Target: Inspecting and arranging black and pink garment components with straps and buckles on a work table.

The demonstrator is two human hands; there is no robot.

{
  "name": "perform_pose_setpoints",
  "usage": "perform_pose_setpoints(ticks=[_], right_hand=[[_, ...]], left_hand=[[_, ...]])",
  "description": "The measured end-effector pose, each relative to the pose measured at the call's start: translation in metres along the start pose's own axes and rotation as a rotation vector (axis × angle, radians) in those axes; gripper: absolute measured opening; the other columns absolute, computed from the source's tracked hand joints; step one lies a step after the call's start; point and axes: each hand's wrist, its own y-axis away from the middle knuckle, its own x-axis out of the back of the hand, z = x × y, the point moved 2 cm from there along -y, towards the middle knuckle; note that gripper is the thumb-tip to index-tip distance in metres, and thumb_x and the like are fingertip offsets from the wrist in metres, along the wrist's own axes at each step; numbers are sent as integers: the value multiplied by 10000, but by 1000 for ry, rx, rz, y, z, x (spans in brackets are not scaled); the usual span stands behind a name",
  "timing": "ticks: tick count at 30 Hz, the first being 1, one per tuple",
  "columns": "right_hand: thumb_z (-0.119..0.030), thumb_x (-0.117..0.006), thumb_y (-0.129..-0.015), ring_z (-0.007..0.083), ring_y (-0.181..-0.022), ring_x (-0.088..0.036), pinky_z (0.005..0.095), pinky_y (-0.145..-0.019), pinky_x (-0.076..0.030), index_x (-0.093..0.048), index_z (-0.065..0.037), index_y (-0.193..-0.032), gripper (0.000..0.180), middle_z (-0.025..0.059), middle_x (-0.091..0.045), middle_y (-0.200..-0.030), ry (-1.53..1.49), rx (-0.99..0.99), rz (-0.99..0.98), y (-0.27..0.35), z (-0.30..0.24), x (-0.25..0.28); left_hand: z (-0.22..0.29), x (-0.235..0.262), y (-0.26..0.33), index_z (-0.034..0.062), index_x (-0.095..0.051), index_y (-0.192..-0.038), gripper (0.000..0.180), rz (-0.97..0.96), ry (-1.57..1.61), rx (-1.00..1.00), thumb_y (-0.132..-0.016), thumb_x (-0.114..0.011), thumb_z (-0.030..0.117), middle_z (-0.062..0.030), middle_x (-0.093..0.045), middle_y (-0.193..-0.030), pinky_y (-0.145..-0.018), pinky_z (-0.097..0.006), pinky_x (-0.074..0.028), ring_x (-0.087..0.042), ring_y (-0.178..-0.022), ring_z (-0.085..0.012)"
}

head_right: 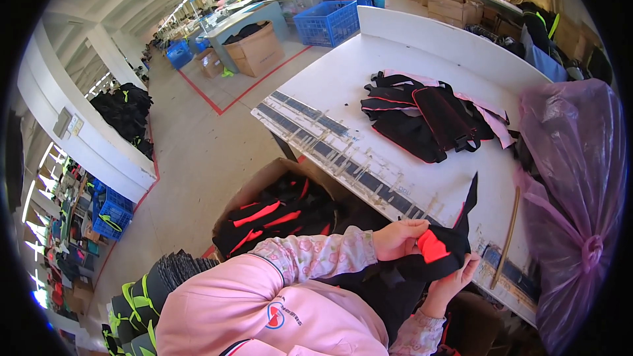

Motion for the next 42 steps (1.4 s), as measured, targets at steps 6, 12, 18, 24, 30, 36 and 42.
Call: perform_pose_setpoints(ticks=[6, 12, 18, 24, 30, 36, 42], right_hand=[[-239, -529, -945, 104, -872, -522, 263, -778, -442, -508, -87, -1033, 177, 1, -517, -938, 152, -44, 89, -1, -23, -1], [-322, -473, -933, 226, -1048, -574, 366, -921, -451, -523, -54, -1144, 345, 100, -589, -1128, -155, -264, -166, 1, -27, -2], [-219, -482, -964, 54, -660, -453, 201, -592, -379, -540, -70, -860, 191, -29, -494, -762, 397, -91, -115, -17, -11, -19], [-441, -499, -929, 73, -712, -485, 228, -673, -426, -538, -124, -1024, 334, -27, -517, -840, -87, -631, -104, 36, 0, -51], [-397, -368, -985, 181, -764, -606, 348, -685, -509, -539, -37, -1106, 416, 69, -608, -914, 19, -465, -53, 28, 4, -33], [-264, -439, -978, 209, -631, -447, 341, -601, -412, -512, 37, -897, 320, 77, -532, -716, 694, 285, 21, 11, -17, -36], [-235, -592, -894, 364, -547, -424, 392, -511, -378, -472, 14, -870, 277, 188, -464, -638, 1135, 349, -199, 19, -33, -39]], left_hand=[[2, -10, 9, 107, -584, -996, 136, -149, 173, -48, -953, -490, 195, 3, -630, -951, -851, -312, -469, -608, -902, -129], [-1, -23, -4, 69, -547, -1070, 181, -156, 143, -68, -950, -476, 184, -34, -618, -1004, -898, -345, -449, -587, -977, -169], [34, -32, -7, 109, -573, -927, 261, 86, 117, -263, -976, -405, 302, -40, -629, -834, -798, -363, -489, -610, -784, -183], [25, -12, -15, 91, -508, -830, 273, 248, -272, -511, -972, -437, 313, 5, -506, -769, -683, -258, -436, -499, -713, -93], [36, -33, -15, 44, -540, -980, 181, 399, -1580, -1213, -806, -583, 19, -149, -515, -992, -831, -379, -417, -510, -956, -314], [42, -37, -20, -10, -571, -1058, 370, 3, -1660, -682, -840, -629, 283, -179, -573, -990, -788, -381, -452, -562, -926, -331], [23, -16, -42, -19, -590, -898, 365, -103, -1494, -269, -887, -567, 346, -160, -586, -769, -675, -346, -437, -564, -728, -259]])
